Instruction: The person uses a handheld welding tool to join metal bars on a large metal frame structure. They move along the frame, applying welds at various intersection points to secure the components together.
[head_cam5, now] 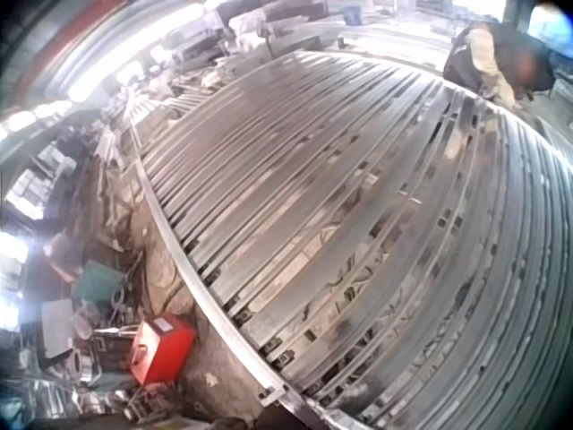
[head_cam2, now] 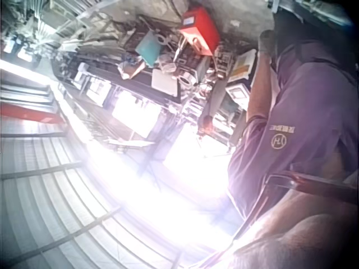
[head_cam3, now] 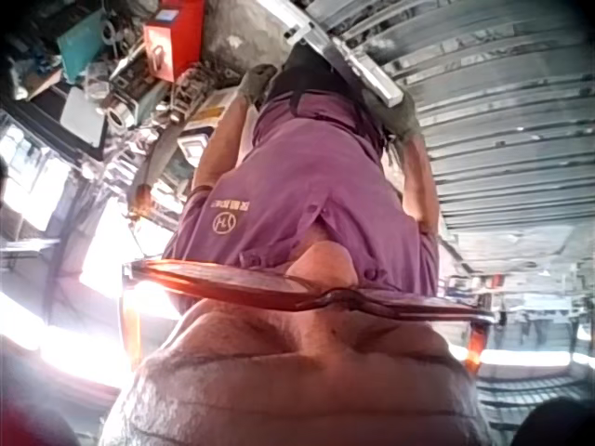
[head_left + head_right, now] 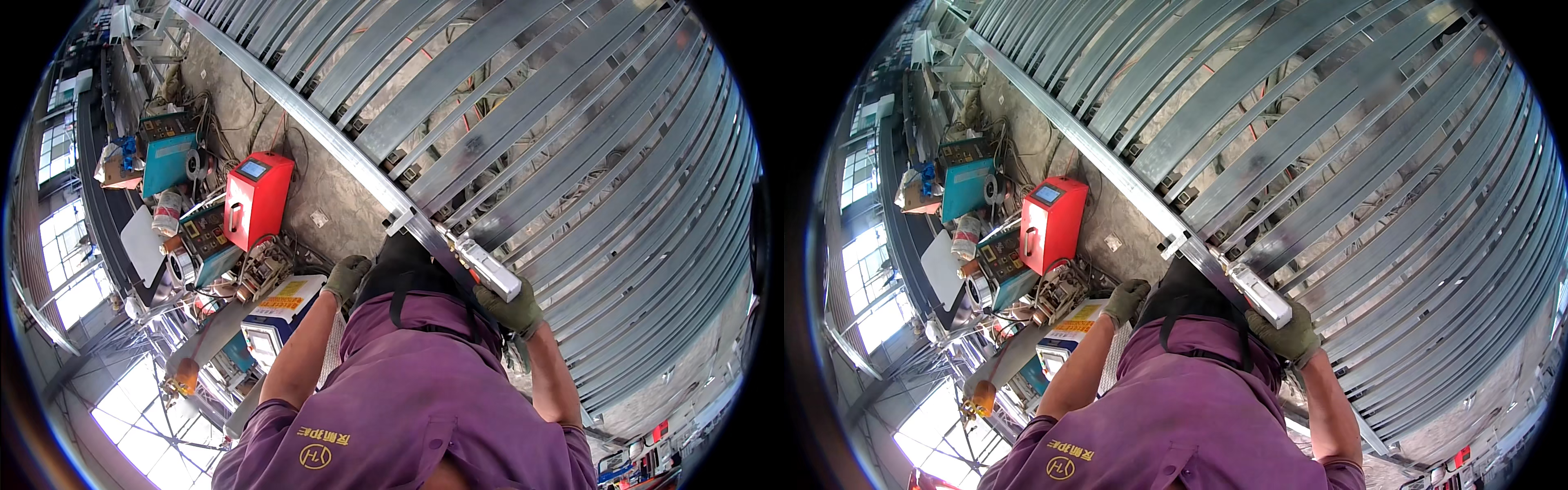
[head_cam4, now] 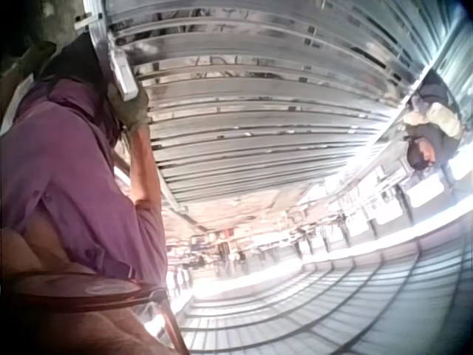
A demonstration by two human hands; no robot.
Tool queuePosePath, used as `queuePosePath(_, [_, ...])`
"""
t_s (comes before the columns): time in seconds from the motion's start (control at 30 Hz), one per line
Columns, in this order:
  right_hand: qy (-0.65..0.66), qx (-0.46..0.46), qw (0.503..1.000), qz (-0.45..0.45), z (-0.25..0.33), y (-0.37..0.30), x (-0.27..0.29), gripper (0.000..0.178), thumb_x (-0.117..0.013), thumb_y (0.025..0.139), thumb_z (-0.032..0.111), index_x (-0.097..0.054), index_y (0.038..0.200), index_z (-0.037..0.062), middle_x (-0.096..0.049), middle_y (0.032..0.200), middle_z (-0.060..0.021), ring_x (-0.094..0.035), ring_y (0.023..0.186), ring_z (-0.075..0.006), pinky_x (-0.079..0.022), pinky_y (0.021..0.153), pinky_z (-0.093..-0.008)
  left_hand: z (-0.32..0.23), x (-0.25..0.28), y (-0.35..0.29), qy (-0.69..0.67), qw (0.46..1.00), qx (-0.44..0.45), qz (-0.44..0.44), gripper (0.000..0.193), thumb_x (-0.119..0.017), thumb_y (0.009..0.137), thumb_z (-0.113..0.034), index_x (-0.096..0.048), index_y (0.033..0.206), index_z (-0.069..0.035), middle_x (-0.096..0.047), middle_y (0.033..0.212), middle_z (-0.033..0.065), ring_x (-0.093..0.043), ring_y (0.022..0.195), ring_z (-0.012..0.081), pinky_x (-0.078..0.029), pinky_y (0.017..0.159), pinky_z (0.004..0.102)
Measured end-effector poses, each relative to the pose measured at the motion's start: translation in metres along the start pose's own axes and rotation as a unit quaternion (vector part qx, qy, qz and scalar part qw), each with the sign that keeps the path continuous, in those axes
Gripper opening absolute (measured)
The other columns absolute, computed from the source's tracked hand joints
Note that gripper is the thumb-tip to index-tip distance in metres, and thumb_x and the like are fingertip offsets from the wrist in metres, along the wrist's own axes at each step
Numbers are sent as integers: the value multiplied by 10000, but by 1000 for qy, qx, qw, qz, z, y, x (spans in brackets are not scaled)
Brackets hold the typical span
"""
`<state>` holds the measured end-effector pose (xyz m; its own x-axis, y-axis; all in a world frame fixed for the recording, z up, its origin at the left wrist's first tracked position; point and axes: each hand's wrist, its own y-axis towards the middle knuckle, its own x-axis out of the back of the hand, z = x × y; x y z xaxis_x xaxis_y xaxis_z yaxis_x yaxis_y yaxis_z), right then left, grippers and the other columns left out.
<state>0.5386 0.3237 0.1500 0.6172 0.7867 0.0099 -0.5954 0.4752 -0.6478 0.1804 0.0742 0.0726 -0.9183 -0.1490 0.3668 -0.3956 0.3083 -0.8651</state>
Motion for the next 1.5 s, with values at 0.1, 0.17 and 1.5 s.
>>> queuePosePath(0.1, [1, 3, 1000, 3, 4, 1, 2, 448, -842, 956, 235, -723, 1336, 30, -817, 1136, -102, -770, 1032, -156, -619, 890, -341, 2, 1, 0, 19, 1000, -6, -6, 375, -736, 1042, -312, -766, 1271, -16, -809, 1154, 131, -736, 1030, 191, -570, 911, 340])
queuePosePath(0.17, [10, 6, 1000, 6, 1, 3, 3, 447, -846, 956, 231, -725, 1337, 29, -815, 1135, -99, -764, 1026, -149, -615, 890, -336, -2, 3, -1, 26, 1000, -3, -1, 387, -732, 1047, -318, -764, 1284, -14, -805, 1173, 129, -728, 1054, 191, -562, 934, 339])
queuePosePath(1.5, [53, 129, 981, -136, 57, -26, -16, 421, -792, 1010, 164, -678, 1397, 44, -743, 1140, -40, -671, 1027, -149, -559, 914, -319, -195, 0, -76, 58, 946, -181, 261, 430, -702, 1075, -313, -698, 1396, -26, -756, 1251, 89, -687, 1173, 159, -546, 1048, 327])
